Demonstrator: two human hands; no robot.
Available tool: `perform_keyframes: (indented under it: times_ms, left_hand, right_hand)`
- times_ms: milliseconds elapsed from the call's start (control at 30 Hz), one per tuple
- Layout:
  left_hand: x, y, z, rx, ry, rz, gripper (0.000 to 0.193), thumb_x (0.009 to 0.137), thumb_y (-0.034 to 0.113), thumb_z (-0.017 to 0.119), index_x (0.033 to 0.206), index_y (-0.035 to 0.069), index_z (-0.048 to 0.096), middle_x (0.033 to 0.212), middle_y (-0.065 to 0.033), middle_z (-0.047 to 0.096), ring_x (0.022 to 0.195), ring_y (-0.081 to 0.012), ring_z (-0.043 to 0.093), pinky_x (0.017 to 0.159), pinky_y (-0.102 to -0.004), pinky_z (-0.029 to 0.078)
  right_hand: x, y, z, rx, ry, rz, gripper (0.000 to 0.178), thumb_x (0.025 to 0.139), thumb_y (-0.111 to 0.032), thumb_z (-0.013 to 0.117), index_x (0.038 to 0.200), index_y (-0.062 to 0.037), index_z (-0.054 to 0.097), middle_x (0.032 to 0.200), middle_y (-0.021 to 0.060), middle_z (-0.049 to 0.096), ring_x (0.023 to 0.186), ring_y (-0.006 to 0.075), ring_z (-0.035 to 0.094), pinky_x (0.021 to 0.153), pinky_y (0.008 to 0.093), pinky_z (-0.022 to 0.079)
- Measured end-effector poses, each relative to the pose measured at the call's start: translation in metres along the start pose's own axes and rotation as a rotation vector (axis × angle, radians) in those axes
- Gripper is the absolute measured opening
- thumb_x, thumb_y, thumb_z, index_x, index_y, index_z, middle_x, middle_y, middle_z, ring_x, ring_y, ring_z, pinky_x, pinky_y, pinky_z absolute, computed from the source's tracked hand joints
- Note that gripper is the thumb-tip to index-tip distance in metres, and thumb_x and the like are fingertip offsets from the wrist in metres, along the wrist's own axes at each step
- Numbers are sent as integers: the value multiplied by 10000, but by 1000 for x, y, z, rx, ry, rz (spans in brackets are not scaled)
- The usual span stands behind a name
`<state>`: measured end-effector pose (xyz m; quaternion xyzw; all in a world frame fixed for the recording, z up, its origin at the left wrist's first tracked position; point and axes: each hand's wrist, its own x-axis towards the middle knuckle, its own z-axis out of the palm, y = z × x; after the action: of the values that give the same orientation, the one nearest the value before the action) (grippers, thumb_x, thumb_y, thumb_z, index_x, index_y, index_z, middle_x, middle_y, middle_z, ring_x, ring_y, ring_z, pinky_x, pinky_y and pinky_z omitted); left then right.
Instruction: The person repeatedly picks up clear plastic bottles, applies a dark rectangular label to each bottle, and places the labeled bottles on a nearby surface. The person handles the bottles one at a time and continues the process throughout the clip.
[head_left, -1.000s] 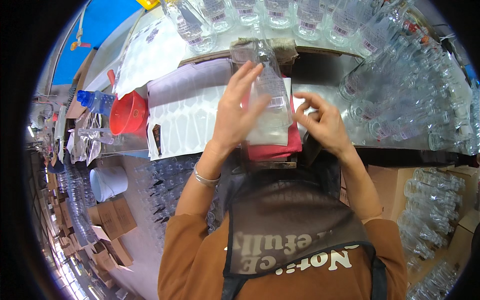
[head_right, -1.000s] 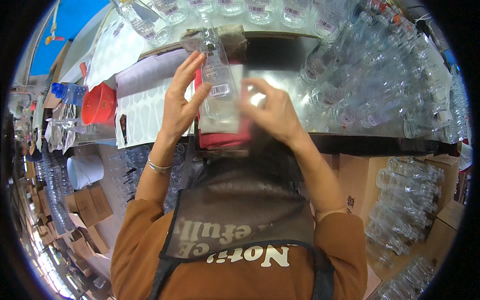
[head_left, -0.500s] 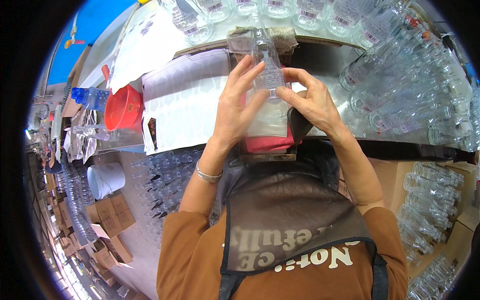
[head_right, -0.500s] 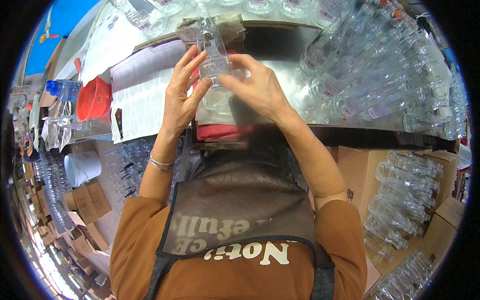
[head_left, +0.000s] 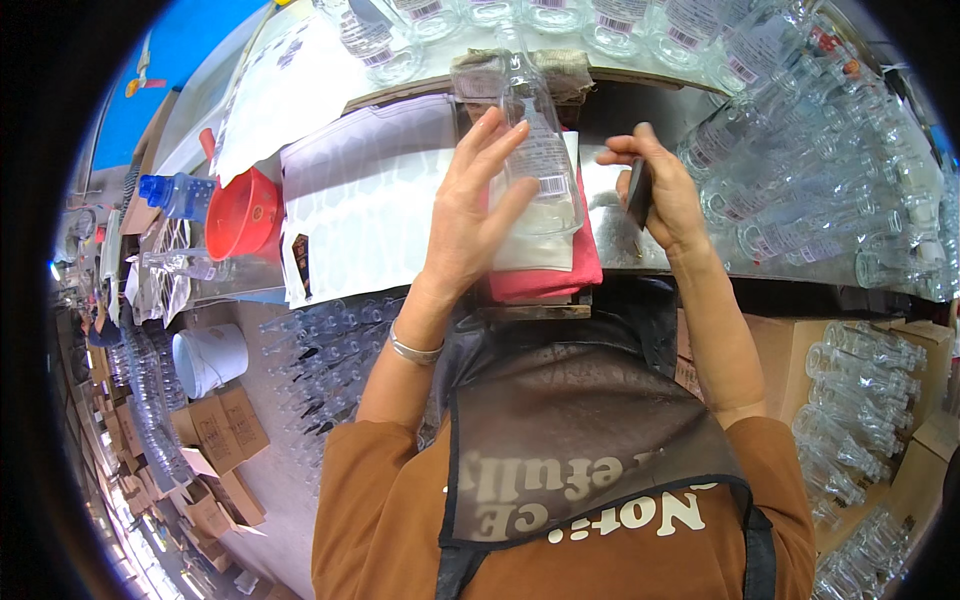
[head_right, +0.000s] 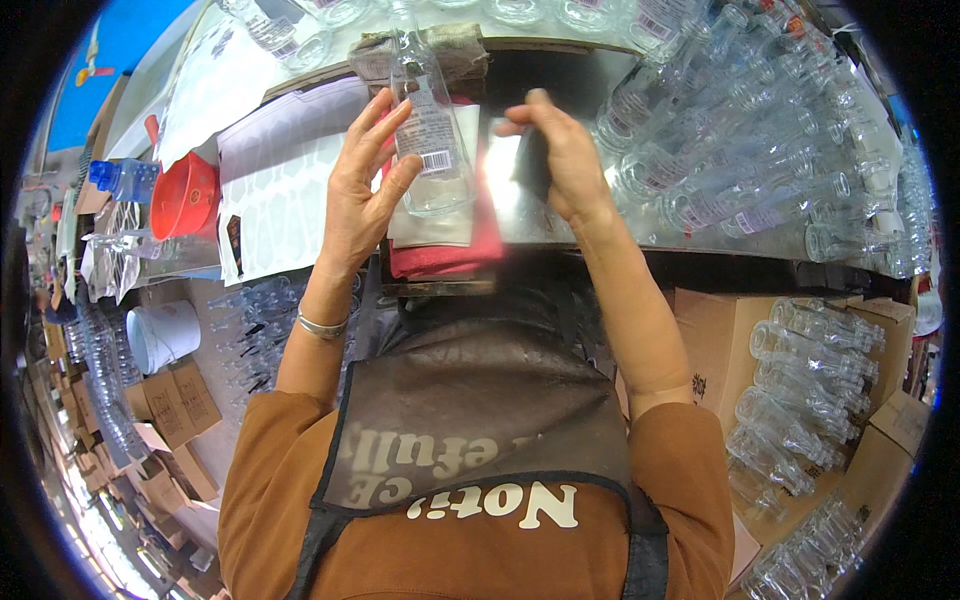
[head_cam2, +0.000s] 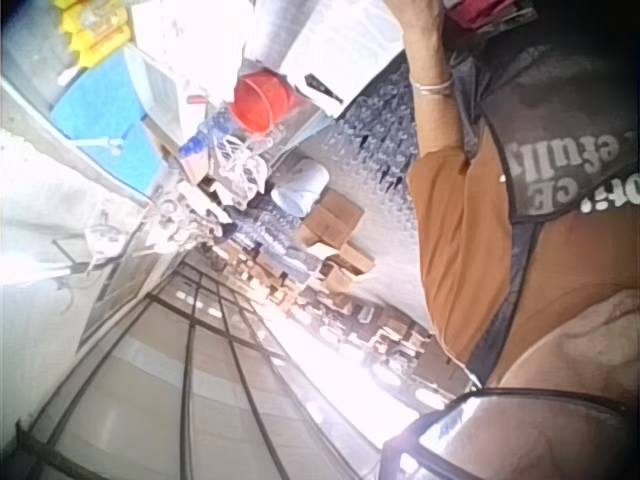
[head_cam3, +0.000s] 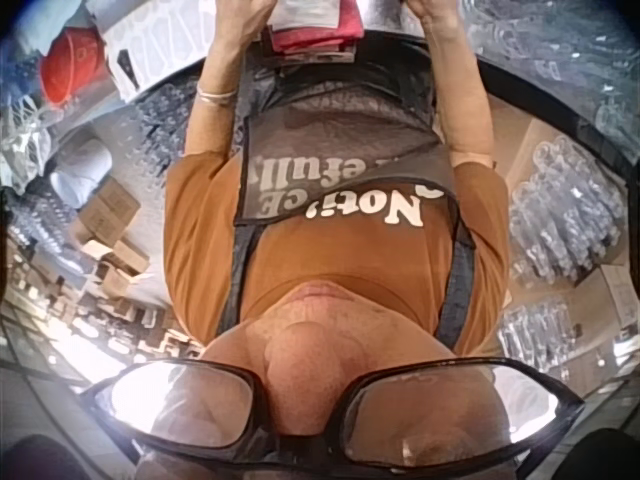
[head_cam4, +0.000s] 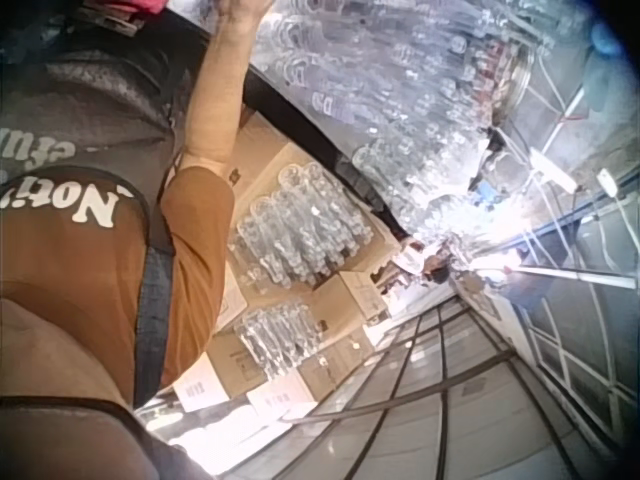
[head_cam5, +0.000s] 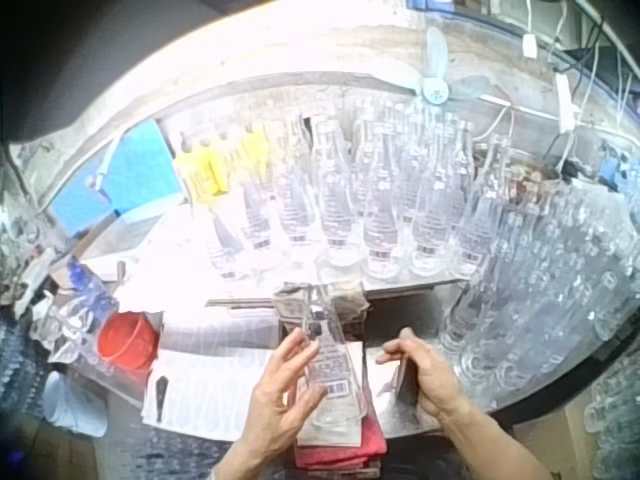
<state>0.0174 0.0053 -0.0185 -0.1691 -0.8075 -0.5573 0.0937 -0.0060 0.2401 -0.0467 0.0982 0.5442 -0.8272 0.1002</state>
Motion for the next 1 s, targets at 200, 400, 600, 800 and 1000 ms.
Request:
perform_keyframes:
  times_ms: [200, 400, 600, 800, 1000]
  left_hand:
    - [0, 3, 1, -4, 1, -2, 501, 878, 99, 726, 1367, 99, 619, 1517, -203, 448, 1375, -320, 483, 1116, -398, 401]
    - [-1, -6, -3, 75, -40, 34, 515, 937, 215, 716, 1423, 129, 568, 1560, -132, 409, 1397, -281, 455, 1099, -440, 445]
    - [0, 2, -1, 1, -6, -17, 569, 888, 104, 728, 1429, 90, 554, 1518, -190, 446, 1376, -309, 480, 1081, -403, 436]
    - [-3, -5, 5, -90, 39, -35, 771, 886, 99, 742, 1538, 13, 339, 1512, -185, 444, 1350, -281, 504, 1057, -406, 464]
    - [-19, -5, 2, -41, -44, -18, 1010, 812, 109, 805, 1576, -39, 161, 1545, -219, 396, 1426, -314, 407, 1170, -419, 337]
  right_hand:
    - [-3, 8, -16, 123, -96, -41, 232, 1019, -234, 584, 1081, -20, 646, 1002, 38, 675, 873, 100, 639, 774, 259, 528]
    - [-22, -35, 27, -567, -269, -412, 342, 911, -100, 652, 1245, -28, 632, 1091, 39, 673, 998, 111, 615, 885, 257, 499]
    - [6, -60, 39, -905, -207, -830, 321, 915, -75, 653, 1231, -16, 650, 1087, 109, 717, 975, 163, 675, 857, 300, 536]
    - [16, -89, 71, -1120, -185, -1008, 306, 887, -72, 648, 1186, -7, 652, 1028, 175, 680, 941, 324, 675, 838, 389, 527]
    - [20, -93, 96, -1361, -264, -1221, 244, 838, -72, 650, 1079, -51, 684, 962, 151, 682, 899, 329, 676, 809, 429, 545]
